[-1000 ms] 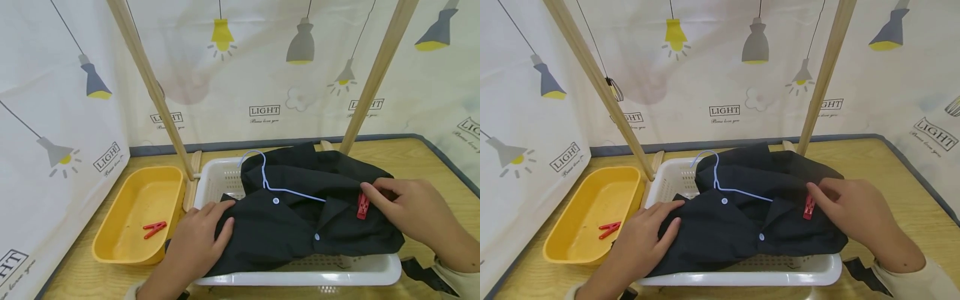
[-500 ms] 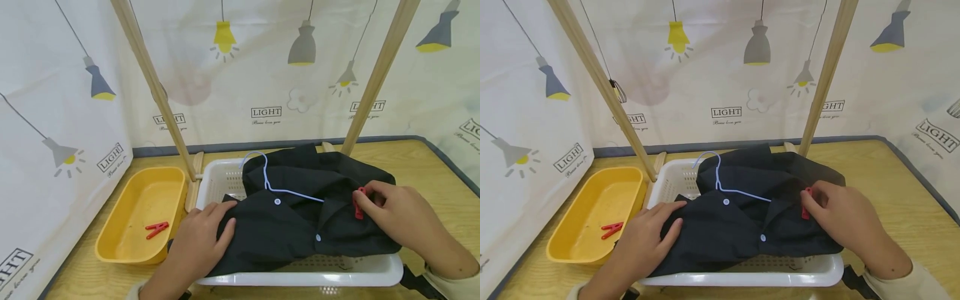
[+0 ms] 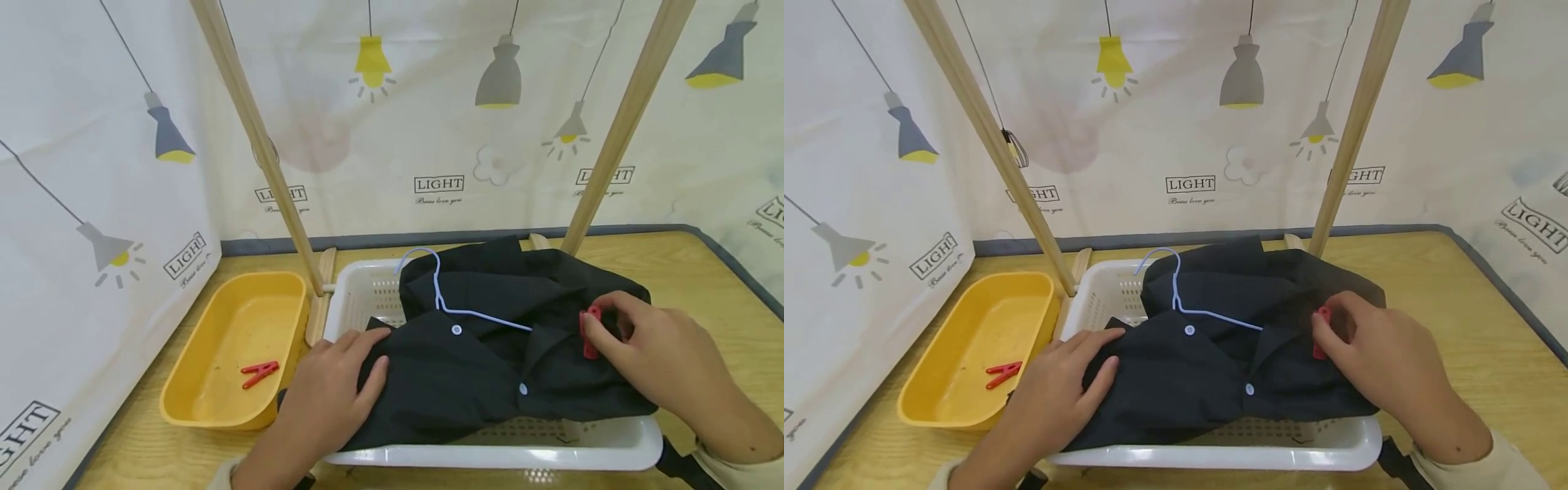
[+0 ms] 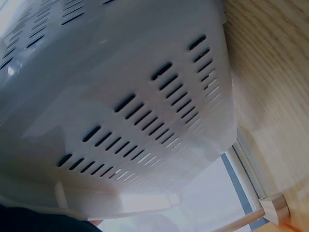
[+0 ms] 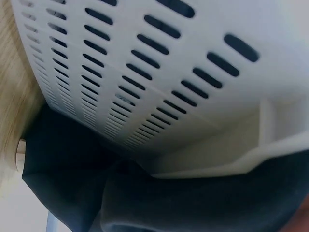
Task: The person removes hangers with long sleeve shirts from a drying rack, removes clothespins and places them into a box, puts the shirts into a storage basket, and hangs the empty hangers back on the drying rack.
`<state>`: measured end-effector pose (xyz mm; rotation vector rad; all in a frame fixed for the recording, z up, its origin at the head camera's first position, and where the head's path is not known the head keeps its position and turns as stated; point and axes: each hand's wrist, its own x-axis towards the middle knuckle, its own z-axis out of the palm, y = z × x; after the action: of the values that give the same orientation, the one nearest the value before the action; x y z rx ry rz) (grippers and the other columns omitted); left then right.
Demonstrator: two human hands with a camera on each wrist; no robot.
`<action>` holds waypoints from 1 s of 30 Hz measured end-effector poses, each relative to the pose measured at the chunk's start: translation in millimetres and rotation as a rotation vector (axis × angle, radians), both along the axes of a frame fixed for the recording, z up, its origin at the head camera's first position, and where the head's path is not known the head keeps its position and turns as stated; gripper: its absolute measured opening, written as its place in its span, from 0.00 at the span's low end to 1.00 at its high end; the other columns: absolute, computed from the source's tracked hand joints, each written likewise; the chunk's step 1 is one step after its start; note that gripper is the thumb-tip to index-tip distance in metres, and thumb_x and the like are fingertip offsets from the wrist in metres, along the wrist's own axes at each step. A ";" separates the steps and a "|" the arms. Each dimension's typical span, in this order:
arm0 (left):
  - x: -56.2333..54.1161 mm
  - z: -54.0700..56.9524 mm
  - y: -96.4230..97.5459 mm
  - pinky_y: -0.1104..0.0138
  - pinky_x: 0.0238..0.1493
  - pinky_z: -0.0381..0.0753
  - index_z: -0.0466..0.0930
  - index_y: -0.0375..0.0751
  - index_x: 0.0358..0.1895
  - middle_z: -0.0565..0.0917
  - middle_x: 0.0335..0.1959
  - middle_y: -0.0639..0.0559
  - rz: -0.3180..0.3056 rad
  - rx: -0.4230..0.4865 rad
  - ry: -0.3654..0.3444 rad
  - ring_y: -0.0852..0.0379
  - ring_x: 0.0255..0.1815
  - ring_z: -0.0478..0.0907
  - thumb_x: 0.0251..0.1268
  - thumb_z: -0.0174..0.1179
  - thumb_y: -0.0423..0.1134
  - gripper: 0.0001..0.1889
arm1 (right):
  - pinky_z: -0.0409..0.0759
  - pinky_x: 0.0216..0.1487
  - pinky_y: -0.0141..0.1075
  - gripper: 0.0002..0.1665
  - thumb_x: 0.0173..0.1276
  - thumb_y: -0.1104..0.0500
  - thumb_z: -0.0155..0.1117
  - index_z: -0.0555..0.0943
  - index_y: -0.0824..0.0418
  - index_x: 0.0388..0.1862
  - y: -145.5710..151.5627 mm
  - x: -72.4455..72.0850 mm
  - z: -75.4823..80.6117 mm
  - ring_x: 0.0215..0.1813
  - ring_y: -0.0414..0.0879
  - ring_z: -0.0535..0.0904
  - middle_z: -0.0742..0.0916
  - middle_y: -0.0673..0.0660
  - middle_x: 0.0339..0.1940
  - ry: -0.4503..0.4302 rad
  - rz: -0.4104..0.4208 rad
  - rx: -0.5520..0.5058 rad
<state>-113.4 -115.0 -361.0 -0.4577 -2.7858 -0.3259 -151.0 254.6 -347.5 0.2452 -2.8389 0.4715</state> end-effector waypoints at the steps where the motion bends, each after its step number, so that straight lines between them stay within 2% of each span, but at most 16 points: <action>1: -0.1 0.1 0.1 0.64 0.43 0.79 0.80 0.56 0.60 0.86 0.46 0.58 0.001 0.001 -0.001 0.58 0.37 0.79 0.72 0.56 0.53 0.18 | 0.54 0.19 0.35 0.19 0.73 0.45 0.60 0.81 0.60 0.45 0.1 0.0 0.2 0.15 0.43 0.61 0.69 0.47 0.12 -0.007 0.001 0.002; 6: 0.2 0.3 0.6 0.64 0.43 0.79 0.80 0.55 0.60 0.86 0.47 0.57 0.006 0.001 -0.001 0.57 0.38 0.80 0.72 0.56 0.53 0.18 | 0.55 0.20 0.34 0.20 0.74 0.43 0.59 0.83 0.58 0.47 1.3 -0.7 0.5 0.16 0.42 0.61 0.67 0.47 0.10 -0.028 0.031 0.006; 16: 1.2 -0.5 2.2 0.64 0.44 0.79 0.80 0.55 0.59 0.86 0.46 0.58 0.010 -0.006 -0.002 0.57 0.38 0.80 0.71 0.56 0.53 0.18 | 0.58 0.21 0.33 0.14 0.76 0.48 0.57 0.77 0.57 0.49 3.1 -1.3 -4.1 0.16 0.39 0.63 0.73 0.47 0.16 -0.088 0.096 -0.048; 21: 1.8 -1.3 2.0 0.64 0.43 0.79 0.81 0.55 0.59 0.86 0.46 0.58 -0.001 -0.003 -0.010 0.58 0.38 0.80 0.71 0.56 0.53 0.18 | 0.58 0.21 0.32 0.09 0.75 0.50 0.59 0.76 0.55 0.42 2.3 0.8 -6.9 0.16 0.37 0.61 0.72 0.45 0.15 -0.037 0.111 -0.047; 26: 1.1 -0.4 1.0 0.64 0.43 0.79 0.80 0.55 0.59 0.86 0.46 0.58 -0.007 0.001 0.010 0.58 0.37 0.80 0.72 0.56 0.53 0.17 | 0.60 0.23 0.32 0.09 0.76 0.50 0.58 0.77 0.53 0.38 1.9 -0.3 -5.7 0.18 0.36 0.63 0.73 0.43 0.15 0.008 0.116 -0.047; 30: 0.8 0.1 1.1 0.64 0.44 0.79 0.80 0.56 0.59 0.86 0.46 0.58 0.001 0.000 -0.001 0.58 0.38 0.80 0.71 0.56 0.53 0.18 | 0.58 0.21 0.32 0.10 0.75 0.50 0.60 0.78 0.53 0.34 2.1 -0.8 -5.0 0.16 0.37 0.61 0.70 0.43 0.11 0.050 0.103 -0.027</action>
<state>-112.6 -113.8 -360.9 -0.4558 -2.7867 -0.3261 -151.8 256.7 -352.6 0.3941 -2.7792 0.5176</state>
